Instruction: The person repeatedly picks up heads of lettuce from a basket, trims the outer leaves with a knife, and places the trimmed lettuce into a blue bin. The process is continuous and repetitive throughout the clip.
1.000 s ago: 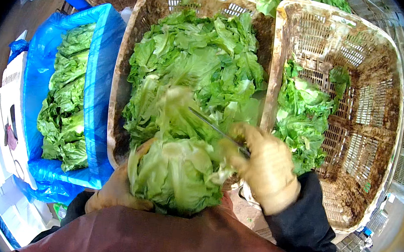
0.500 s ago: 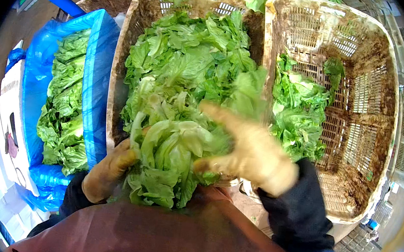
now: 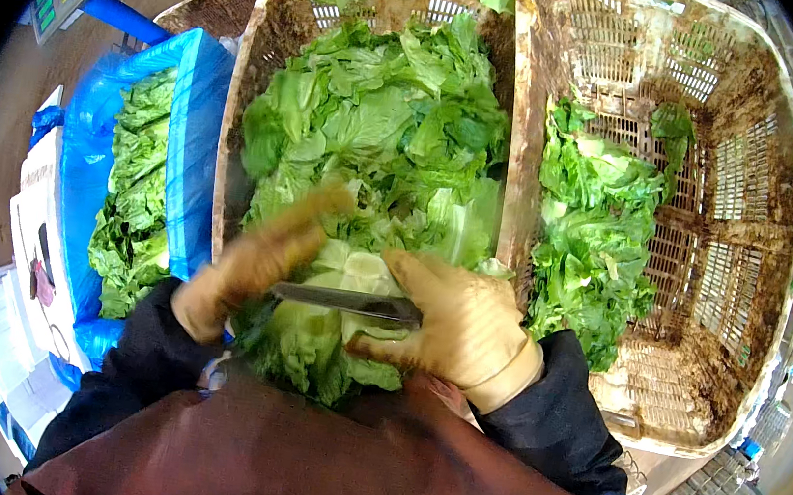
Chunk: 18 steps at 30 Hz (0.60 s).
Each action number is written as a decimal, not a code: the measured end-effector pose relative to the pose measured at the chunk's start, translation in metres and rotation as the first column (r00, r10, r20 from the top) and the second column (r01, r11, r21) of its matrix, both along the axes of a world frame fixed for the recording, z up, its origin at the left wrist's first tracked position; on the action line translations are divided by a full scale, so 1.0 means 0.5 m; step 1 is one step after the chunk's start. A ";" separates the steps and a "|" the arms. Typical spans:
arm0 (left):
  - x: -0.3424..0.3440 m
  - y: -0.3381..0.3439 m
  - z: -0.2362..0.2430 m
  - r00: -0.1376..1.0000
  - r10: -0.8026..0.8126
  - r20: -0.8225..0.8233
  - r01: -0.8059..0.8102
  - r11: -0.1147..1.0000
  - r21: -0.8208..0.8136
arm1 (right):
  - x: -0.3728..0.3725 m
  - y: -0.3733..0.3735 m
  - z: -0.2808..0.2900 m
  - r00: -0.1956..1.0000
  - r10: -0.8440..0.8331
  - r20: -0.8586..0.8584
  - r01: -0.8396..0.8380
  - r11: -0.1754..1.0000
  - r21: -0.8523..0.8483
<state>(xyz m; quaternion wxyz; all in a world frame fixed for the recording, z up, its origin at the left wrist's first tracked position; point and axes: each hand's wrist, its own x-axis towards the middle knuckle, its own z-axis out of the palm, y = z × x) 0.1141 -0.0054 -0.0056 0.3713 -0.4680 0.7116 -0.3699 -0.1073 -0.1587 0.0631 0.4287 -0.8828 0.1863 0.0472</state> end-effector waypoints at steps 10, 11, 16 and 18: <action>-0.116 0.044 0.038 -0.737 0.094 0.669 0.475 0.777 0.414 | 0.049 -0.068 -0.075 0.937 -0.312 -0.157 0.269 0.932 -0.245; -0.106 0.036 0.065 -0.724 0.034 0.689 0.438 0.794 0.422 | 0.019 -0.067 -0.074 0.934 -0.327 -0.147 0.310 0.942 -0.126; -0.052 0.012 0.079 -0.931 0.026 0.365 0.250 0.774 0.582 | -0.027 0.042 -0.148 0.833 -0.553 -0.022 0.276 0.381 0.882; -0.028 0.004 0.097 -0.999 0.027 0.020 0.034 0.713 0.700 | -0.061 -0.021 -0.212 0.799 -0.545 -0.255 0.267 -0.059 0.962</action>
